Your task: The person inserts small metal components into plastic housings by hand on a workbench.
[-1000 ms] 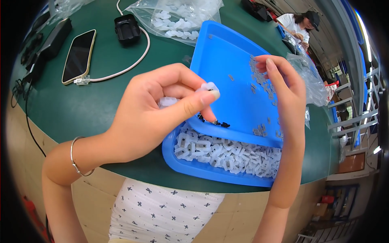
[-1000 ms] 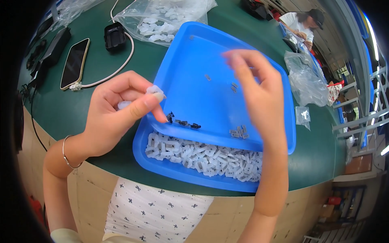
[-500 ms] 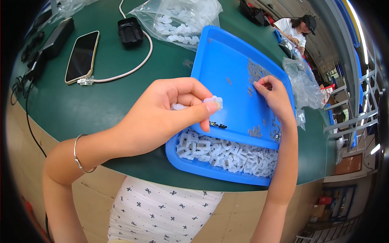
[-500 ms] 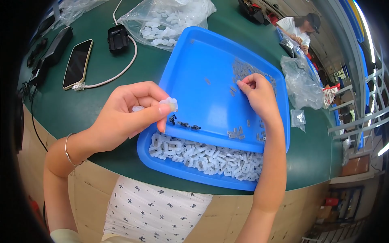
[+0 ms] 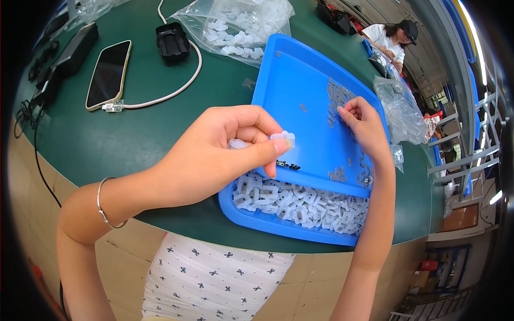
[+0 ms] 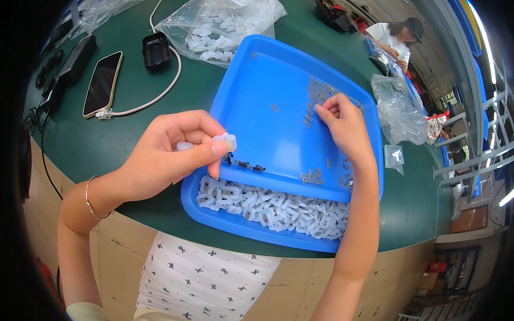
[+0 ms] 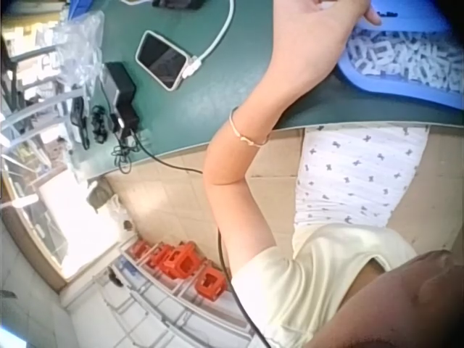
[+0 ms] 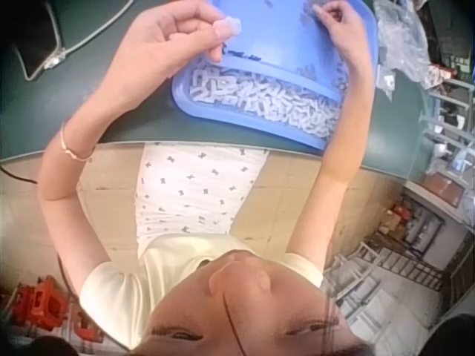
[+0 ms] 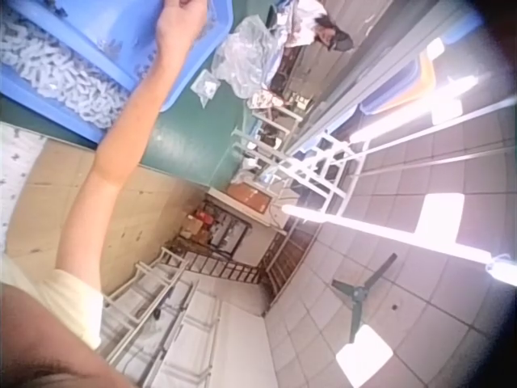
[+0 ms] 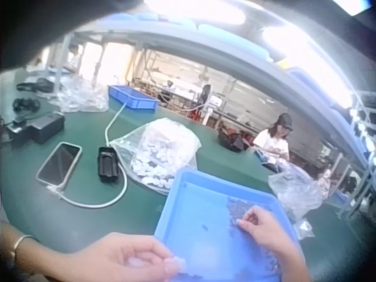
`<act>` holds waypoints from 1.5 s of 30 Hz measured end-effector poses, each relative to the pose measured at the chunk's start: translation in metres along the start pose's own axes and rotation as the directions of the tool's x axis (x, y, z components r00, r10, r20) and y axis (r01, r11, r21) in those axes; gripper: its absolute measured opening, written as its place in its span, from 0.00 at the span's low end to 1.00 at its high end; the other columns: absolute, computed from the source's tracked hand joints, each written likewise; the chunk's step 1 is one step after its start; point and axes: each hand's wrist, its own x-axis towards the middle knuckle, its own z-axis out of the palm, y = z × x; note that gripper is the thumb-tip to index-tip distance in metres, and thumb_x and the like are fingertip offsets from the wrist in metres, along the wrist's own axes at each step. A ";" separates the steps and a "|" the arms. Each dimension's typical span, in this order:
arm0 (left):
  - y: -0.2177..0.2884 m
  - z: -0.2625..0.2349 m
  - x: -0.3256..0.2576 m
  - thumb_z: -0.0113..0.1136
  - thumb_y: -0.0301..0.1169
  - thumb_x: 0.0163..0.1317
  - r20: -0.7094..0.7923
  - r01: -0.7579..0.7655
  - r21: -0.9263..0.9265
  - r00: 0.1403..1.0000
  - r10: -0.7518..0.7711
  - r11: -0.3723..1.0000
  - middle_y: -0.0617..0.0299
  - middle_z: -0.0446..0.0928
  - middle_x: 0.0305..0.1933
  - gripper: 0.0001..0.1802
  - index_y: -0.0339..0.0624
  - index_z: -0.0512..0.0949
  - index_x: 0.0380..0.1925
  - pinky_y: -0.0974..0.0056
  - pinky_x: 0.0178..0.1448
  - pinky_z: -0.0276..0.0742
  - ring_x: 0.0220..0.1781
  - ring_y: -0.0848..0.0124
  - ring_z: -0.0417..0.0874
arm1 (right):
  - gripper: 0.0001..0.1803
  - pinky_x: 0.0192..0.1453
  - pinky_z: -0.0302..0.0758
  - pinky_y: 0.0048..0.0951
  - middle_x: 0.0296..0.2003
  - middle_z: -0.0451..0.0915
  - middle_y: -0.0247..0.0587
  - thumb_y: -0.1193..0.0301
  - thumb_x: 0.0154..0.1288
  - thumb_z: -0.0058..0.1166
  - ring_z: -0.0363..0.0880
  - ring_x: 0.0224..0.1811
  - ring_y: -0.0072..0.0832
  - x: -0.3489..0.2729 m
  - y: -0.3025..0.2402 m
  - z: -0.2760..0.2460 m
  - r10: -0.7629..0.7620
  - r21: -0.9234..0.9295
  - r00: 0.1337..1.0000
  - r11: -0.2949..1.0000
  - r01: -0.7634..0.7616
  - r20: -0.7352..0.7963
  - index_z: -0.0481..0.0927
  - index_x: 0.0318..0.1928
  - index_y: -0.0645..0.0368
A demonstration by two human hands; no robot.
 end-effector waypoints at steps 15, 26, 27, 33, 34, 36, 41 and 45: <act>-0.008 -0.003 0.002 0.55 0.35 0.61 -0.008 -0.044 -0.004 0.999 0.044 0.999 0.67 0.78 0.28 0.12 0.40 0.73 0.41 0.79 0.22 0.57 0.21 0.87 0.65 | 0.07 0.33 0.73 0.21 0.30 0.74 0.38 0.76 0.62 0.52 0.79 0.34 0.27 -0.049 -0.078 0.020 -0.288 0.688 0.952 0.711 0.144 0.099 0.71 0.39 0.65; -0.011 -0.003 0.003 0.55 0.35 0.62 -0.005 -0.073 0.030 0.997 0.073 0.997 0.66 0.78 0.28 0.13 0.38 0.73 0.41 0.79 0.25 0.59 0.24 0.86 0.67 | 0.07 0.31 0.71 0.19 0.31 0.75 0.41 0.79 0.61 0.51 0.78 0.33 0.24 -0.060 -0.088 0.024 -0.323 0.721 0.943 0.671 0.174 0.073 0.70 0.39 0.66; -0.011 -0.003 0.003 0.55 0.35 0.62 -0.009 -0.075 0.037 0.997 0.076 0.996 0.66 0.78 0.28 0.12 0.38 0.73 0.41 0.79 0.25 0.59 0.24 0.86 0.67 | 0.07 0.31 0.71 0.18 0.32 0.76 0.41 0.79 0.61 0.52 0.77 0.33 0.22 -0.062 -0.089 0.025 -0.326 0.714 0.943 0.677 0.181 0.070 0.70 0.39 0.66; -0.008 -0.003 0.002 0.54 0.35 0.62 -0.019 -0.063 0.027 0.998 0.064 0.998 0.66 0.78 0.28 0.12 0.38 0.72 0.40 0.79 0.24 0.59 0.24 0.86 0.67 | 0.06 0.32 0.71 0.17 0.31 0.76 0.37 0.77 0.62 0.52 0.75 0.32 0.19 -0.064 -0.090 0.025 -0.341 0.654 0.935 0.730 0.197 0.099 0.72 0.38 0.65; -0.009 -0.003 0.002 0.54 0.35 0.62 -0.018 -0.063 0.026 0.998 0.064 0.998 0.66 0.78 0.28 0.12 0.38 0.72 0.40 0.79 0.24 0.59 0.24 0.86 0.67 | 0.06 0.32 0.71 0.17 0.31 0.76 0.37 0.77 0.62 0.52 0.75 0.32 0.19 -0.064 -0.090 0.024 -0.341 0.654 0.935 0.731 0.197 0.099 0.72 0.38 0.65; -0.010 -0.003 0.003 0.55 0.35 0.62 -0.021 -0.068 0.024 0.997 0.069 0.997 0.66 0.77 0.28 0.12 0.38 0.72 0.41 0.79 0.24 0.59 0.25 0.86 0.68 | 0.06 0.32 0.72 0.18 0.30 0.75 0.36 0.77 0.63 0.51 0.74 0.31 0.20 -0.063 -0.089 0.023 -0.321 0.741 0.925 0.668 0.068 0.204 0.72 0.38 0.66; -0.009 -0.002 0.001 0.55 0.34 0.62 -0.026 -0.075 0.031 0.997 0.076 0.997 0.66 0.77 0.28 0.12 0.38 0.72 0.40 0.79 0.24 0.59 0.25 0.86 0.68 | 0.05 0.30 0.74 0.18 0.35 0.71 0.40 0.79 0.62 0.50 0.73 0.31 0.20 -0.061 -0.085 0.035 -0.440 0.711 0.893 0.659 0.246 0.099 0.75 0.38 0.68; -0.006 -0.003 0.000 0.55 0.33 0.62 -0.019 -0.058 0.007 0.998 0.058 0.998 0.65 0.77 0.29 0.12 0.37 0.72 0.41 0.79 0.25 0.61 0.27 0.85 0.70 | 0.10 0.30 0.74 0.18 0.39 0.67 0.40 0.81 0.60 0.50 0.72 0.31 0.20 -0.062 -0.086 0.032 -0.459 0.659 0.868 0.715 0.235 0.188 0.77 0.43 0.67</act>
